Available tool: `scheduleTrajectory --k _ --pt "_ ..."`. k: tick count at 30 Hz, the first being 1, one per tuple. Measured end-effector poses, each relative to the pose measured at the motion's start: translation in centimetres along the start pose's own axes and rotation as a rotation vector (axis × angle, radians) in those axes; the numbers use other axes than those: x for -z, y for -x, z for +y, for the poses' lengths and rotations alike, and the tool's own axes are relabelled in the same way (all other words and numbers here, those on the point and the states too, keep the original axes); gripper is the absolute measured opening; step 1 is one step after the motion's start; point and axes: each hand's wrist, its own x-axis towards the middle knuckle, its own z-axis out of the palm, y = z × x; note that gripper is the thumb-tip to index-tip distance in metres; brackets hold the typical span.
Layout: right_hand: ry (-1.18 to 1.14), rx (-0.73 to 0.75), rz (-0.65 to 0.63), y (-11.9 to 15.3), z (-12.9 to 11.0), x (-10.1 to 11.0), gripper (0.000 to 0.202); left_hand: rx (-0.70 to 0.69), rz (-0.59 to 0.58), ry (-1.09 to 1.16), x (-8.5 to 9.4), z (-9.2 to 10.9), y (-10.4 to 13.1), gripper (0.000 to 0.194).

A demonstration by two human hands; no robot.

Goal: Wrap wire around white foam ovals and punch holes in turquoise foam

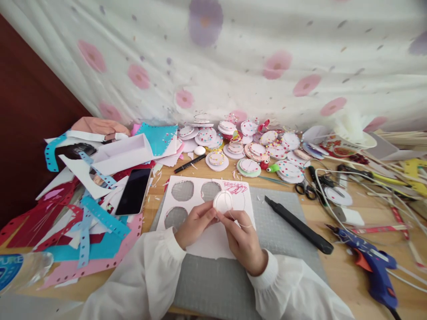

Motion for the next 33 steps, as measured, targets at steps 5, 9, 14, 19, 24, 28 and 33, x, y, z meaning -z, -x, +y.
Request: scheduleTrajectory --k 5,9,14,19,24,28,33 --pt "0.024 0.015 -0.027 0.3 0.4 0.4 0.058 -0.109 0.099 -0.271 -0.5 1.1 0.0 0.028" --pt "0.099 0.04 0.01 0.2 0.1 1.1 0.049 -0.046 0.193 -0.184 -0.5 0.5 0.1 0.025" --pt "0.124 -0.065 0.268 -0.3 -0.4 2.1 0.038 -0.03 0.324 0.072 -0.2 -0.1 -0.3 0.019" --pt "-0.228 -0.469 0.105 -1.1 0.4 2.1 0.009 -0.046 0.379 0.055 -0.2 -0.1 -0.5 0.018" --pt "-0.432 -0.608 0.01 -1.0 1.1 1.6 0.012 -0.015 0.366 -0.011 -0.1 -0.3 -0.4 0.024" --pt "-0.435 -0.636 0.02 -1.1 1.1 1.8 0.011 -0.018 0.352 -0.112 0.1 -0.4 -0.3 0.021" --pt "-0.396 -0.568 -0.024 -1.4 1.0 2.2 0.015 -0.024 0.366 -0.289 -0.2 0.3 -0.2 0.02"
